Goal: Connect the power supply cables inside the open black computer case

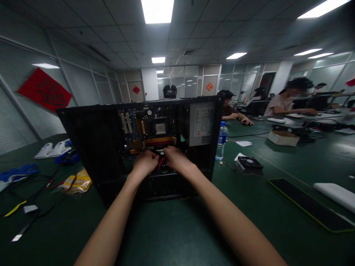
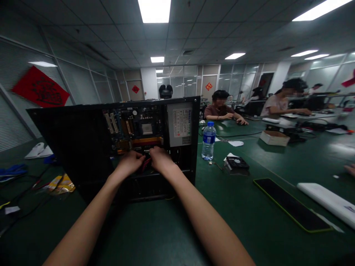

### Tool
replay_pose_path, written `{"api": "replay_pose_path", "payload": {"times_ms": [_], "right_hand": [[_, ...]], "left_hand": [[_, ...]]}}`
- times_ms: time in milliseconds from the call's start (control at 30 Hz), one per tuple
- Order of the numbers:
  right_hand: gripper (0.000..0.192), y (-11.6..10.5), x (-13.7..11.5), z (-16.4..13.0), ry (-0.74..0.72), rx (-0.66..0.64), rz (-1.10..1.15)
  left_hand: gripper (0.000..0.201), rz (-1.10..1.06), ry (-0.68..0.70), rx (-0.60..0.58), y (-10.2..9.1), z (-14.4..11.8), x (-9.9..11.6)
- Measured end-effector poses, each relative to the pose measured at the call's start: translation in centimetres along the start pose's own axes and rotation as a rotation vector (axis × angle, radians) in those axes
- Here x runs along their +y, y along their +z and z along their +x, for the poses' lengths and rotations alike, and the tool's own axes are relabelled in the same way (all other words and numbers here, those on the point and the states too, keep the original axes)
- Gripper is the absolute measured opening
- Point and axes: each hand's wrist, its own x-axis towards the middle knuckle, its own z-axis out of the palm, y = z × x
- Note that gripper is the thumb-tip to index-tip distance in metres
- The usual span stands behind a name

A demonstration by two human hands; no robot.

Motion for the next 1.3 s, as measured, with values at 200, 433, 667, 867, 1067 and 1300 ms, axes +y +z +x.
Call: {"api": "replay_pose_path", "payload": {"times_ms": [200, 433, 667, 867, 1067, 1300], "right_hand": [[0.027, -0.05, -0.03, -0.11, -0.007, -0.001, 0.020], [0.025, 0.04, -0.05, -0.28, -0.019, 0.031, 0.024], [0.024, -0.19, -0.19, -0.21, -0.014, 0.019, -0.006], [0.022, -0.28, -0.21, -0.22, -0.046, 0.042, -0.020], [0.020, 0.09, -0.04, -0.04, -0.056, 0.053, 0.023], [0.016, -0.06, 0.00, -0.06, -0.103, 0.091, 0.052]], "left_hand": [[0.029, -0.017, 0.002, -0.025, 0.00, 0.17, -0.21], [0.030, -0.027, 0.004, -0.018, -0.03, -0.02, -0.22], [0.031, -0.012, -0.011, -0.014, 0.04, 0.38, -0.49], [0.030, 0.020, 0.006, -0.040, -0.14, 0.57, -0.16], [0.031, 0.063, -0.008, -0.035, -0.10, 0.63, -0.07], [0.029, 0.086, -0.024, -0.040, 0.01, 0.68, -0.37]]}}
